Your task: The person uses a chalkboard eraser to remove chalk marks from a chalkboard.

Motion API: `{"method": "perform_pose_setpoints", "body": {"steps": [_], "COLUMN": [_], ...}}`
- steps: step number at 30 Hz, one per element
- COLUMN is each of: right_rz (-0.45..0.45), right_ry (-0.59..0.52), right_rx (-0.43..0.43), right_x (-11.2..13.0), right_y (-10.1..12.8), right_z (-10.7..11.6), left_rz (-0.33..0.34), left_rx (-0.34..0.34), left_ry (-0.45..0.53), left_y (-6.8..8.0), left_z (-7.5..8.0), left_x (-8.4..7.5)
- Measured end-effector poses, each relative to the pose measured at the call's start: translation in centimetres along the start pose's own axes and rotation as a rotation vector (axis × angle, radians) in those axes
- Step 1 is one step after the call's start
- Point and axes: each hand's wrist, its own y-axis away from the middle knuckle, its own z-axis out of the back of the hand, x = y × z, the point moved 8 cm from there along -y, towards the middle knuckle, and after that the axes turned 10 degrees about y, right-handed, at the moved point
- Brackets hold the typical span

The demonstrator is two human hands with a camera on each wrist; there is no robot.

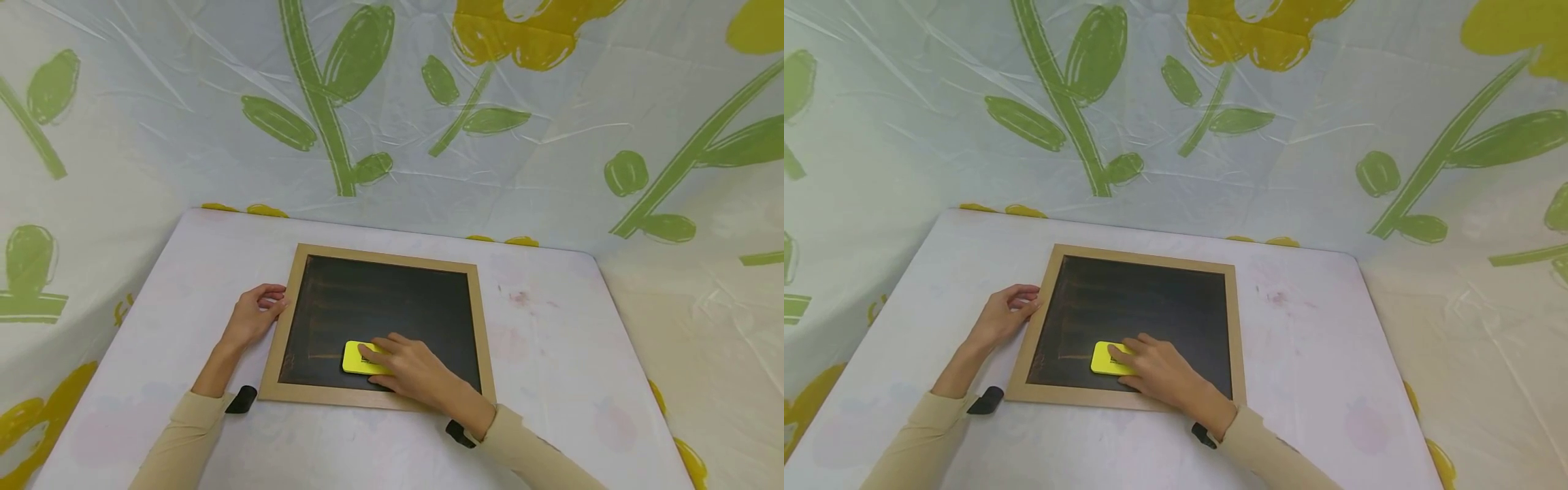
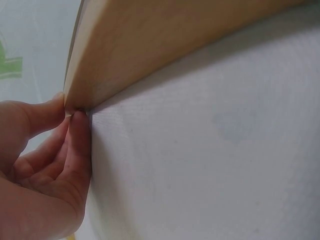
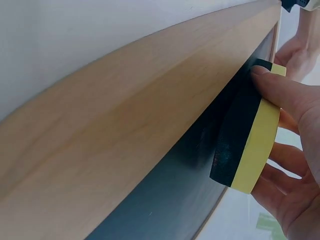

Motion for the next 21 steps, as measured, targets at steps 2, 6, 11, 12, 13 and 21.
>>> {"method": "perform_pose_setpoints", "body": {"steps": [2, 6, 11, 12, 13, 21], "right_rz": [0.006, 0.019, 0.048, 0.053, 0.057, 0.083], "right_ry": [0.001, 0.0, 0.012, 0.013, 0.015, 0.012], "right_rx": [0.006, 0.019, 0.014, 0.012, 0.01, 0.004], "right_x": [0.2, 0.8, 1.5, 1.7, 1.8, 3.0], "right_y": [-0.4, -1.3, -2.5, -2.7, -2.9, -4.6], "right_z": [-0.1, -0.2, -0.5, -0.5, -0.6, -0.9], "left_rz": [-0.002, 0.001, 0.017, 0.021, 0.025, 0.066], "left_rx": [-0.003, -0.006, -0.002, -0.001, 0.001, 0.001], "left_ry": [0.0, -0.004, -0.01, -0.012, -0.012, -0.031], "left_y": [0.0, -0.1, -0.2, -0.2, -0.3, -0.2], "left_z": [0.1, 0.2, 0.0, -0.1, -0.1, -0.2], "left_x": [0.1, 0.2, 0.5, 0.6, 0.6, 0.8]}}
